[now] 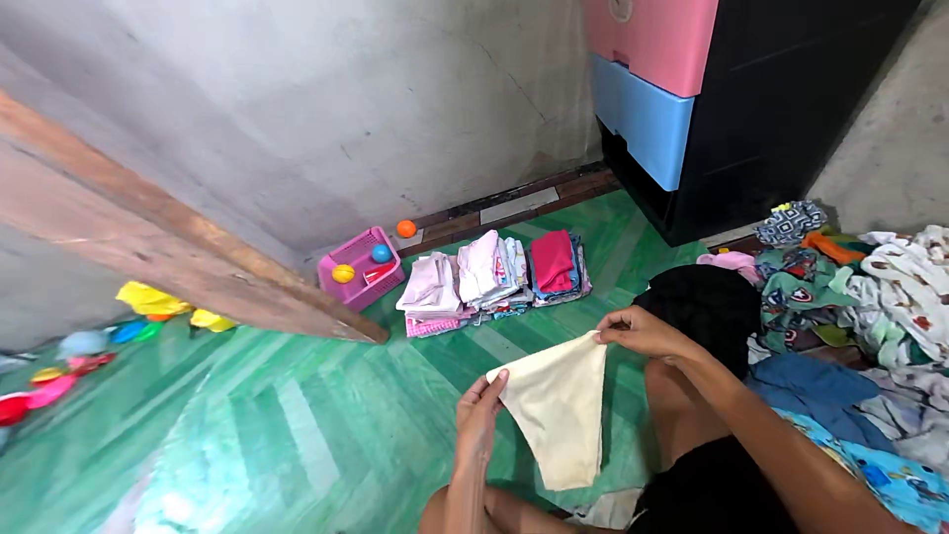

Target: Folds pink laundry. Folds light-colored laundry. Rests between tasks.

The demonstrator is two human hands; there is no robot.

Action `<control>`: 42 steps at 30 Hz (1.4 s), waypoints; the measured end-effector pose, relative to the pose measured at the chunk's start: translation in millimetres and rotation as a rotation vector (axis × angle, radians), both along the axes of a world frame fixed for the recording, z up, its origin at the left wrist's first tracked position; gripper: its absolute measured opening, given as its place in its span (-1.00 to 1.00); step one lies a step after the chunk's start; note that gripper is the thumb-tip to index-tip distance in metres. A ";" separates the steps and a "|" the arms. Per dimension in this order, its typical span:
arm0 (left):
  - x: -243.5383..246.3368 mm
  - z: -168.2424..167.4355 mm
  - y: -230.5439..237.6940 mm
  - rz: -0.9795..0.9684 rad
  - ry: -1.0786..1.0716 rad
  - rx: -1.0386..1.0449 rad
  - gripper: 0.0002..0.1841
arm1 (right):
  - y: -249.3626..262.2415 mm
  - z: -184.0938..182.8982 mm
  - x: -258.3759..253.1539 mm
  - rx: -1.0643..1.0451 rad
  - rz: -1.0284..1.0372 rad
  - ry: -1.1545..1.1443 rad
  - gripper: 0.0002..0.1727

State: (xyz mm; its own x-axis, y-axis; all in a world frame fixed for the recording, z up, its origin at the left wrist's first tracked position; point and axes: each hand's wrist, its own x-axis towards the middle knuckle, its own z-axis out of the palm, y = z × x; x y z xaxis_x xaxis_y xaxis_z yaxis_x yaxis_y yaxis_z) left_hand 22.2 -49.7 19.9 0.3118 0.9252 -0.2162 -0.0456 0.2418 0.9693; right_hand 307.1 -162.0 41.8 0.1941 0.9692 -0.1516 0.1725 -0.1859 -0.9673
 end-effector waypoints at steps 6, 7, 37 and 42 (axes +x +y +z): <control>0.8 -32.1 18.5 0.054 0.223 0.103 -0.83 | 25.0 -62.2 -9.6 -0.001 -0.060 -0.124 -0.73; -2.1 -36.6 18.6 0.057 0.233 0.113 -0.82 | 26.1 -69.1 -11.6 0.015 -0.075 -0.152 -0.73; -7.9 -149.7 21.2 -0.062 0.466 -0.069 -0.60 | 28.1 -146.1 -22.0 -0.558 0.090 -0.580 -0.49; 2.2 -162.8 2.1 -0.179 0.605 0.099 -0.64 | 33.2 -149.0 -56.4 -0.457 0.204 -0.601 -0.57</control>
